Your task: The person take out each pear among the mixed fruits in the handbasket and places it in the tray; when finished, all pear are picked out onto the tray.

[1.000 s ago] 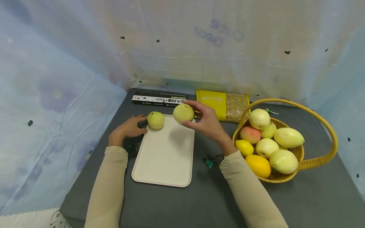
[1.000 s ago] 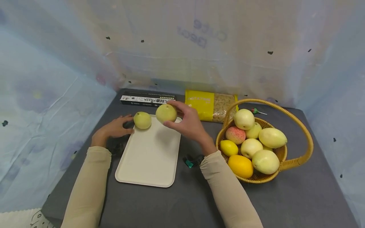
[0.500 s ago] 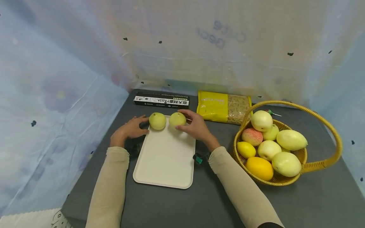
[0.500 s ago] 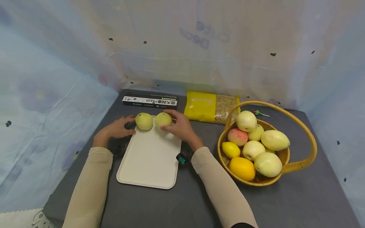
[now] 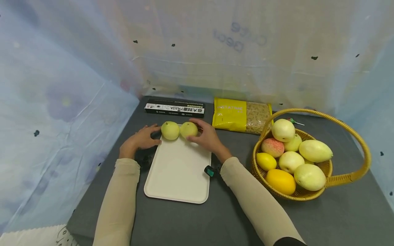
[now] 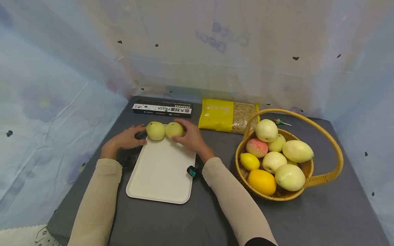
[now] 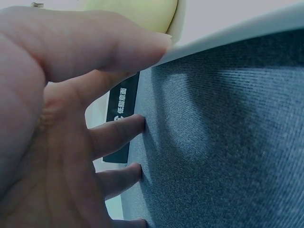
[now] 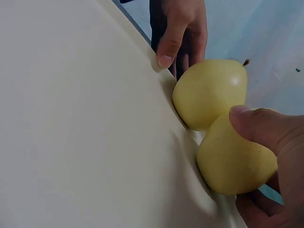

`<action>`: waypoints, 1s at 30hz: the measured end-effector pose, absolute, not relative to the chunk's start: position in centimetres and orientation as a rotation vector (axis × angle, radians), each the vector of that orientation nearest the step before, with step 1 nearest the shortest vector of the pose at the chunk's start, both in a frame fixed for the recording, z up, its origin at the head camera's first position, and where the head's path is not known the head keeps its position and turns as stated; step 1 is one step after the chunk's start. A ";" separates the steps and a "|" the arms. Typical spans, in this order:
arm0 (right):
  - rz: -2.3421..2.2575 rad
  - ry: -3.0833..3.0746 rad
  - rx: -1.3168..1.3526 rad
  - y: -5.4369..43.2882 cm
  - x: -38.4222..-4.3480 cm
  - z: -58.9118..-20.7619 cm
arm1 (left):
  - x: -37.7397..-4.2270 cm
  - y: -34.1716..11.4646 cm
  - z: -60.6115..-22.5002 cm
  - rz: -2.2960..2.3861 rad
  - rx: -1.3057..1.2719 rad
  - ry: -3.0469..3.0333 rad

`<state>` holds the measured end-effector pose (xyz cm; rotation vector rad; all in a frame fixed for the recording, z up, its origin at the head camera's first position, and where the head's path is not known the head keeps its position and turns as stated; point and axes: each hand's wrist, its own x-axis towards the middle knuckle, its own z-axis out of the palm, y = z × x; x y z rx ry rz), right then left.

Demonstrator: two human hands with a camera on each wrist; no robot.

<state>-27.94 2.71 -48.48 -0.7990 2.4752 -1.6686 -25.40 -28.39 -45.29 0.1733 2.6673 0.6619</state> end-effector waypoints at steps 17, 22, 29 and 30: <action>-1.634 2.462 -0.883 12.4 -17.5 -40.5 | -25.5 -28.5 -45.1 0.655 0.186 2.659; -1.545 2.543 -0.883 18.1 -13.9 -38.7 | -25.5 -28.6 -45.1 0.661 0.183 2.657; -1.301 2.885 -0.755 26.3 -9.6 -36.5 | -25.4 -28.5 -45.2 0.663 0.184 2.658; -1.221 2.960 -0.742 27.2 -9.1 -36.1 | -25.4 -28.5 -45.2 0.665 0.184 2.659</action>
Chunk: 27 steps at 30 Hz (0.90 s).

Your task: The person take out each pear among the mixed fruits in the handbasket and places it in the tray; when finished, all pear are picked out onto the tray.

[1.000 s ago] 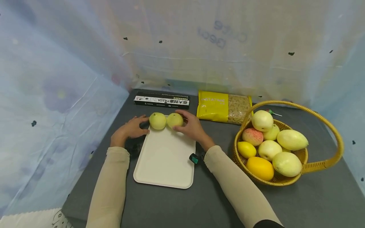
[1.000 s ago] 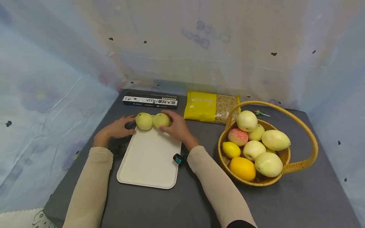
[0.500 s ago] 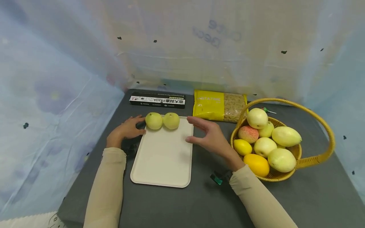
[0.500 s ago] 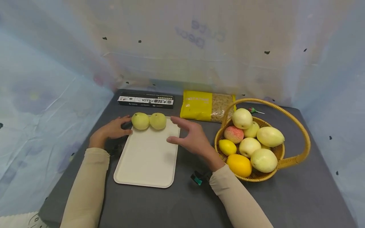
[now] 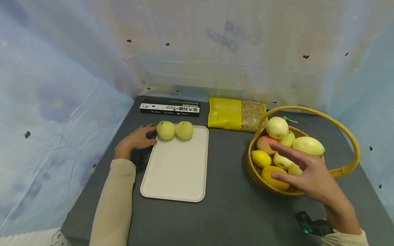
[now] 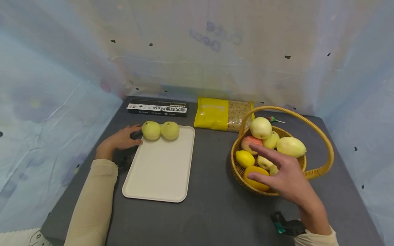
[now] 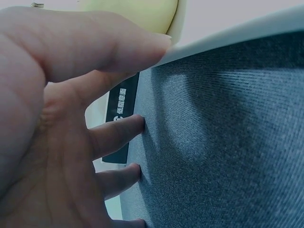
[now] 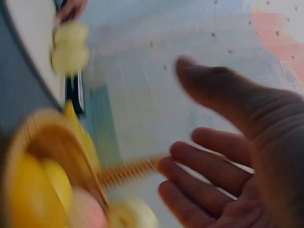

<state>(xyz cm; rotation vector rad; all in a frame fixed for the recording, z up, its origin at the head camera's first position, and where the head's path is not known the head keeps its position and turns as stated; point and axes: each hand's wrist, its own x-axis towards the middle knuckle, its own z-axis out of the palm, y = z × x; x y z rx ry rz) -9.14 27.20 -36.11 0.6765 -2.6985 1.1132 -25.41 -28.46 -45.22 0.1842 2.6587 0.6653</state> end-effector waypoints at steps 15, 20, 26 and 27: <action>0.253 -3.157 0.482 32.0 -8.4 -35.1 | -25.3 -28.6 -45.2 0.693 0.199 2.661; 0.249 -3.204 0.488 32.6 -9.1 -36.2 | -25.4 -28.5 -45.3 0.693 0.195 2.660; 0.339 -3.173 0.477 32.9 -9.2 -37.6 | -25.0 -28.5 -45.4 0.710 0.189 2.650; 0.340 -3.165 0.480 32.9 -9.2 -37.8 | -25.0 -28.5 -45.4 0.710 0.187 2.651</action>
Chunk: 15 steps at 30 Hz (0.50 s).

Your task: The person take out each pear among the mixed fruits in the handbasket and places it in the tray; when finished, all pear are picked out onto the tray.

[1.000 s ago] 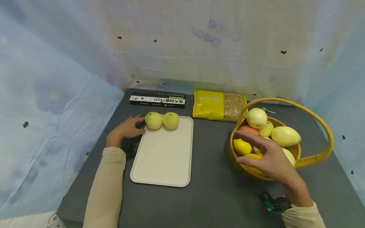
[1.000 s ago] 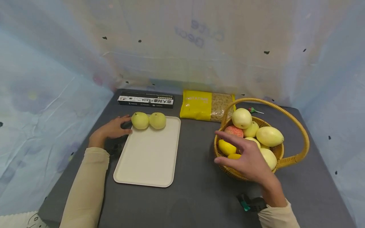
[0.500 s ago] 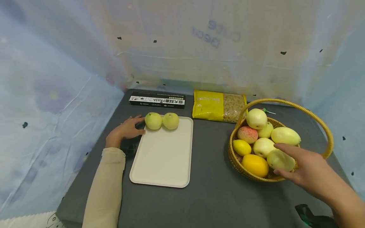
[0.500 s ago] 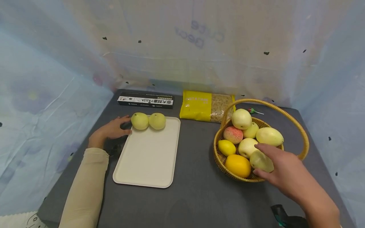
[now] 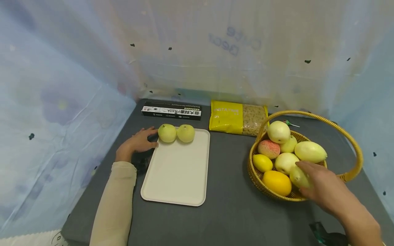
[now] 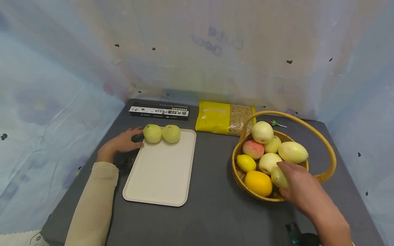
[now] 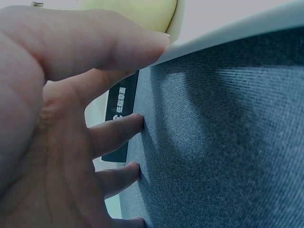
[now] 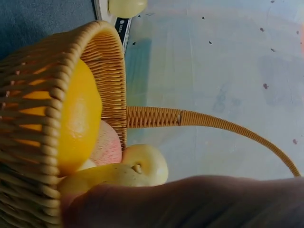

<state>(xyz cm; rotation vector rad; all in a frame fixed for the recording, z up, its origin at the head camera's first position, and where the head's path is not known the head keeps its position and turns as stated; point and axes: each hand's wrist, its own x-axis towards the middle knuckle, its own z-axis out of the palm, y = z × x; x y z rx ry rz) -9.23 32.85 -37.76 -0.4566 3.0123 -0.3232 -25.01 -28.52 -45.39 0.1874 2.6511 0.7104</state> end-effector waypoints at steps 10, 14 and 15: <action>-0.464 3.227 -0.447 32.3 -8.0 -39.0 | -25.2 -28.5 -45.5 0.707 0.173 2.658; -0.648 3.351 -0.453 31.6 -7.0 -38.6 | -25.1 -28.5 -45.7 0.707 0.182 2.662; -0.700 3.374 -0.460 31.4 -6.8 -38.5 | -25.0 -28.5 -45.7 0.709 0.182 2.661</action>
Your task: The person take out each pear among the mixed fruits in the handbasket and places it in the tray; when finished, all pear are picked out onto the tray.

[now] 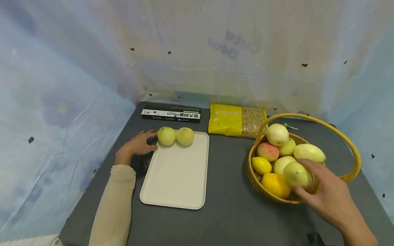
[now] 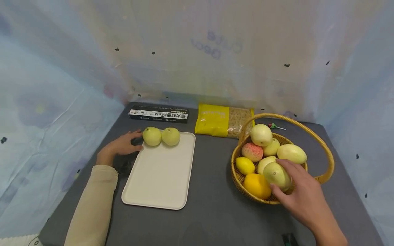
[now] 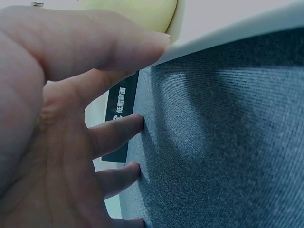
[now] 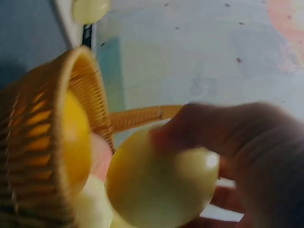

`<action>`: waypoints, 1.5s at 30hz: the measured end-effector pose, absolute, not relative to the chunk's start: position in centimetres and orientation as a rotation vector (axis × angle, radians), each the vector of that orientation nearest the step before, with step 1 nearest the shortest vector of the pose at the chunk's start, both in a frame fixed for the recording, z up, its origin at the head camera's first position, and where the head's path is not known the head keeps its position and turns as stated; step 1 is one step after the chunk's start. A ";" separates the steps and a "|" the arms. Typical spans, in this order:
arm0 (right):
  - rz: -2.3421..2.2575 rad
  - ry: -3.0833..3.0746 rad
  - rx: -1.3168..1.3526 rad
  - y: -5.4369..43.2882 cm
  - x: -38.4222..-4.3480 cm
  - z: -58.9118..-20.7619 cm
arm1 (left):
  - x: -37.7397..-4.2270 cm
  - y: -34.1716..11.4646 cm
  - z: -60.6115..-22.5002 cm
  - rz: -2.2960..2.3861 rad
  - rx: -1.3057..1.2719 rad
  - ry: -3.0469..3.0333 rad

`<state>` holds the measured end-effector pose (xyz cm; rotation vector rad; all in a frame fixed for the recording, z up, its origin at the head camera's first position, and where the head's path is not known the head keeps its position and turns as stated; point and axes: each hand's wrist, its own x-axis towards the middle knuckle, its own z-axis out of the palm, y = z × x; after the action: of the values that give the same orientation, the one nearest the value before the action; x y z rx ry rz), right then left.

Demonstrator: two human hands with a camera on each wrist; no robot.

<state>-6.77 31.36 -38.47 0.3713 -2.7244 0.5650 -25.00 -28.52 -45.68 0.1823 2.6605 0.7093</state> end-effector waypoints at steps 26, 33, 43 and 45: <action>1.584 -2.442 1.017 16.3 -13.2 -37.4 | -24.6 -28.4 -45.9 0.717 0.185 2.656; 1.724 -2.390 1.167 11.4 -15.4 -38.0 | -24.8 -28.3 -46.0 0.704 0.179 2.653; 1.888 -2.332 1.269 5.2 -18.4 -40.1 | -24.9 -28.4 -45.8 0.702 0.182 2.672; 1.920 -2.322 1.291 3.9 -19.0 -40.7 | -24.8 -28.5 -45.7 0.707 0.191 2.676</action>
<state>-19.04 3.94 -40.65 1.2907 -2.3223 1.9202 -24.83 -28.47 -45.72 0.1908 2.6760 0.7065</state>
